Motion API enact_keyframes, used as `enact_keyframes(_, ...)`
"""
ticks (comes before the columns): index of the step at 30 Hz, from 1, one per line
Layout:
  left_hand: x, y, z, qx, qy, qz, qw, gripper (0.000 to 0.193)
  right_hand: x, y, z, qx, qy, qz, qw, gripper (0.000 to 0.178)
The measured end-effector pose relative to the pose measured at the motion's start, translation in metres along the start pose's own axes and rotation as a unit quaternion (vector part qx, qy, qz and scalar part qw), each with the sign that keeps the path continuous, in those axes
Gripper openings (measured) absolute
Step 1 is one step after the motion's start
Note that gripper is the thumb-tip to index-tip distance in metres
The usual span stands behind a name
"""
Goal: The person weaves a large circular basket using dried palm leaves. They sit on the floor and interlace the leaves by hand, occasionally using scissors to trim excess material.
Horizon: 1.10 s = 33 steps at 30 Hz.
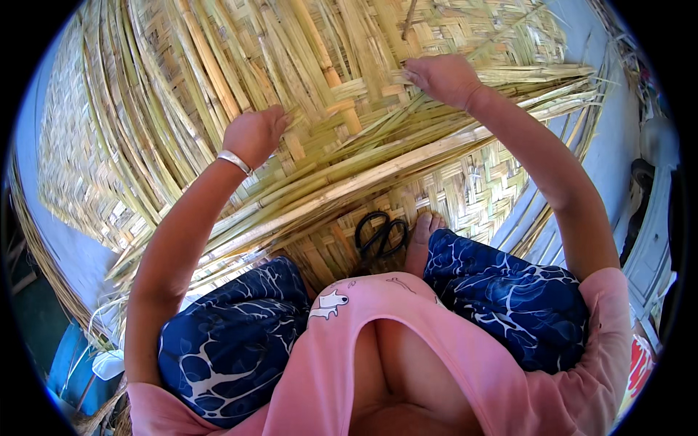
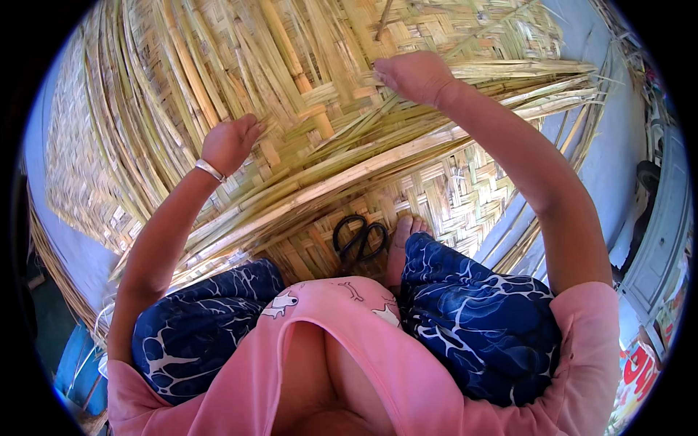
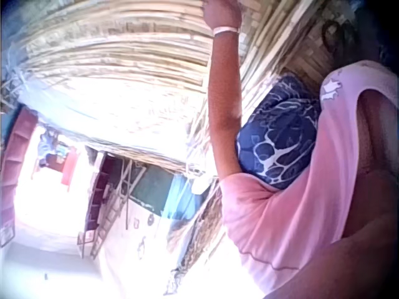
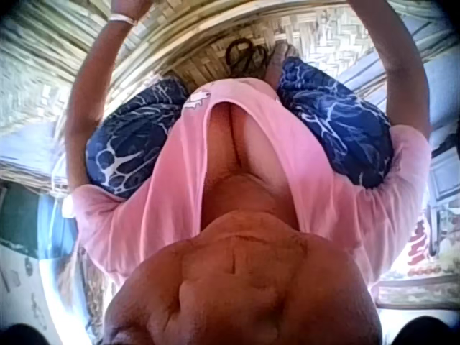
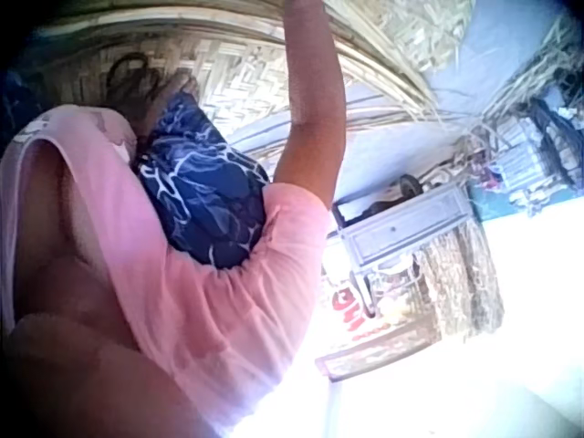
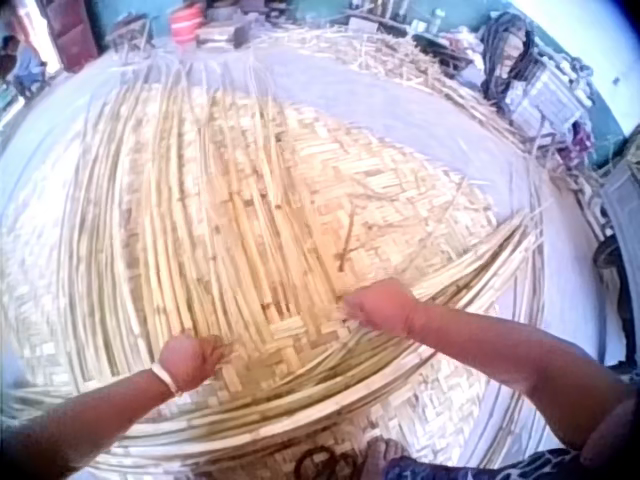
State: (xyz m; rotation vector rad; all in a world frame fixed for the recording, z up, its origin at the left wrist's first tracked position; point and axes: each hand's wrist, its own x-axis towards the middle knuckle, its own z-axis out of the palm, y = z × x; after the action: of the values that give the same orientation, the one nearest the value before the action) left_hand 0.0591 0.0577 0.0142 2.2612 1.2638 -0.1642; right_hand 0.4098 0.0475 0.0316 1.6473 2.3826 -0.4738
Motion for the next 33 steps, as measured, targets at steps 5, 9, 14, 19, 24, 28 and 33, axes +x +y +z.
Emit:
enact_keyframes(5,0.008,-0.004,-0.001,0.024,-0.016,0.008,1.000,0.030,0.011,0.000,0.000,-0.053,-0.037,-0.013,0.998,0.019)
enact_keyframes(9,0.010,-0.002,-0.005,0.019,-0.028,-0.004,0.999,0.032,0.013,0.002,-0.006,-0.169,0.020,-0.111,0.979,0.011)
enact_keyframes(14,0.007,-0.006,-0.017,-0.053,-0.061,-0.047,0.996,0.030,0.009,-0.039,-0.001,-0.169,0.061,-0.169,0.969,0.052)
enact_keyframes(19,-0.020,-0.022,-0.030,0.003,-0.073,-0.030,0.997,0.026,0.011,-0.065,-0.005,-0.238,-0.048,-0.162,0.956,0.066)
enact_keyframes(24,-0.054,-0.043,-0.061,0.077,-0.121,-0.096,0.985,0.023,0.027,-0.087,-0.035,-0.240,-0.182,-0.156,0.941,0.056)
enact_keyframes(28,-0.089,-0.056,-0.074,0.073,-0.086,-0.100,0.989,0.021,0.062,-0.132,-0.044,-0.174,-0.173,-0.239,0.939,0.040)
enact_keyframes(33,-0.110,-0.037,-0.071,0.131,-0.035,-0.044,0.990,0.011,0.079,-0.180,-0.006,0.051,0.066,-0.266,0.960,0.011)
